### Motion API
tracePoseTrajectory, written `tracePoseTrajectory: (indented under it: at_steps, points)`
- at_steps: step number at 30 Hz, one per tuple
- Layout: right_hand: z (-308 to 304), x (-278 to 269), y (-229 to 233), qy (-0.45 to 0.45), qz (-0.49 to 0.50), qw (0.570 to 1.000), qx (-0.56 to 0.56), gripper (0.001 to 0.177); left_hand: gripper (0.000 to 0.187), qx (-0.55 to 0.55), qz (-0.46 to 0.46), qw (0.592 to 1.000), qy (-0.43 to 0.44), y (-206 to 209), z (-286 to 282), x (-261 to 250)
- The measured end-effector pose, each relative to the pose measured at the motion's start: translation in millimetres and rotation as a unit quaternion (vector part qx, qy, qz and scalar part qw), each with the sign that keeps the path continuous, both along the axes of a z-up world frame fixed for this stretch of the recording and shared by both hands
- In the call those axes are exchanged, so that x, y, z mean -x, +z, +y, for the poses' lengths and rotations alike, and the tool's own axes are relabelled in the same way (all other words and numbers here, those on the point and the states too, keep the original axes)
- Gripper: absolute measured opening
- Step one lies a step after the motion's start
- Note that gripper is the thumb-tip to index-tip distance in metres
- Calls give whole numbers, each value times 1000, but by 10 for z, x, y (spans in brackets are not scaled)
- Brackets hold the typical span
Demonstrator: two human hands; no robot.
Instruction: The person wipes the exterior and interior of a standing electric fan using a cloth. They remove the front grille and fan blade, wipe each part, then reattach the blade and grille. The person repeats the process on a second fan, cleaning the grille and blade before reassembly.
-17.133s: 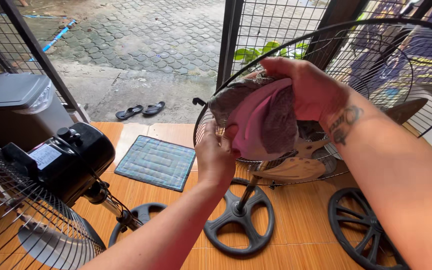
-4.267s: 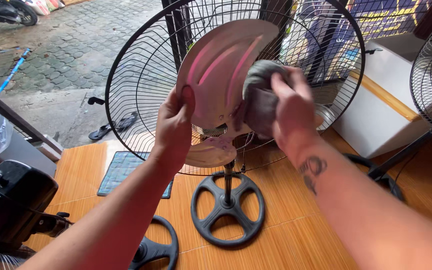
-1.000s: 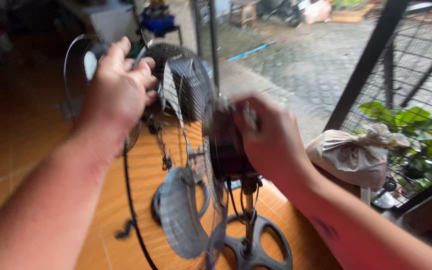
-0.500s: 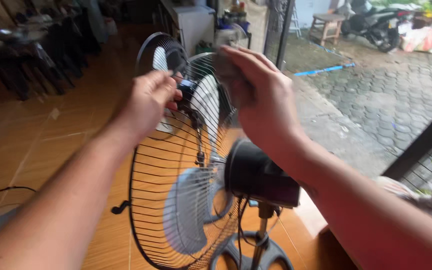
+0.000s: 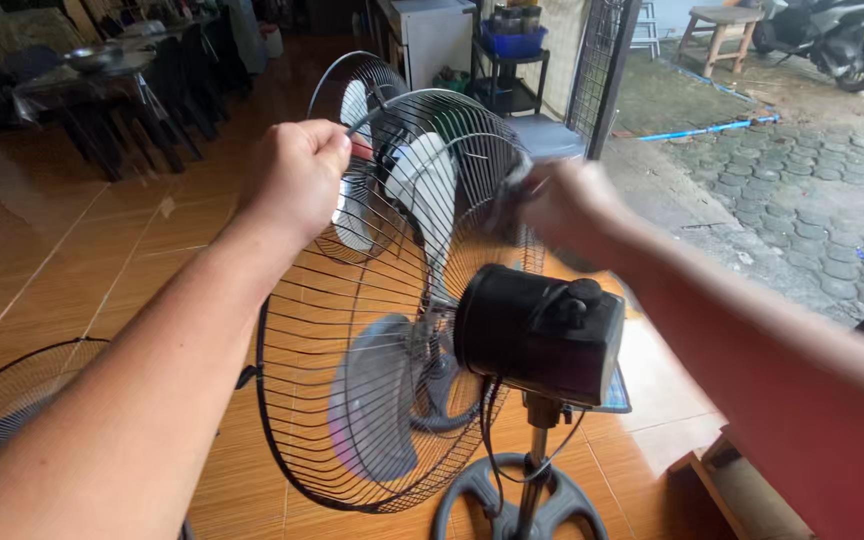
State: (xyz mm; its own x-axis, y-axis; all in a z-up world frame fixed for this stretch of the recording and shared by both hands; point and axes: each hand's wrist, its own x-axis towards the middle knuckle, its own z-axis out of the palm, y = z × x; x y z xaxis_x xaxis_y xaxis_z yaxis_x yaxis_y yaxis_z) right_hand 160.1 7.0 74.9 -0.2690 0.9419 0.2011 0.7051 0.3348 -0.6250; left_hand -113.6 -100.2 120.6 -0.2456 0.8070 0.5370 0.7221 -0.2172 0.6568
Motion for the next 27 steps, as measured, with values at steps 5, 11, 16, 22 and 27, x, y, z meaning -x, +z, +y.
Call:
tracePoseTrajectory:
  at_steps: [5,11,16,22,27]
  points:
    - [-1073,476,-289,100,-206,962,-151,22,24,-42,43,998,11,54,113,9]
    - [-1092,29,347,87,20,971,223,21,25,-19,20,1000,-8,44,77,50]
    - [-978,-245,676,98,-69,971,-207,41,26,-10,-12,999,-29,77,68,-140]
    - [-1148,-91,-662,42,-246,904,-347,44,26,-78,74,994,-20,61,17,-422]
    - [-1606,-575,-503,206,84,974,-32,26,26,-21,19,1000,-9,90,-84,-570]
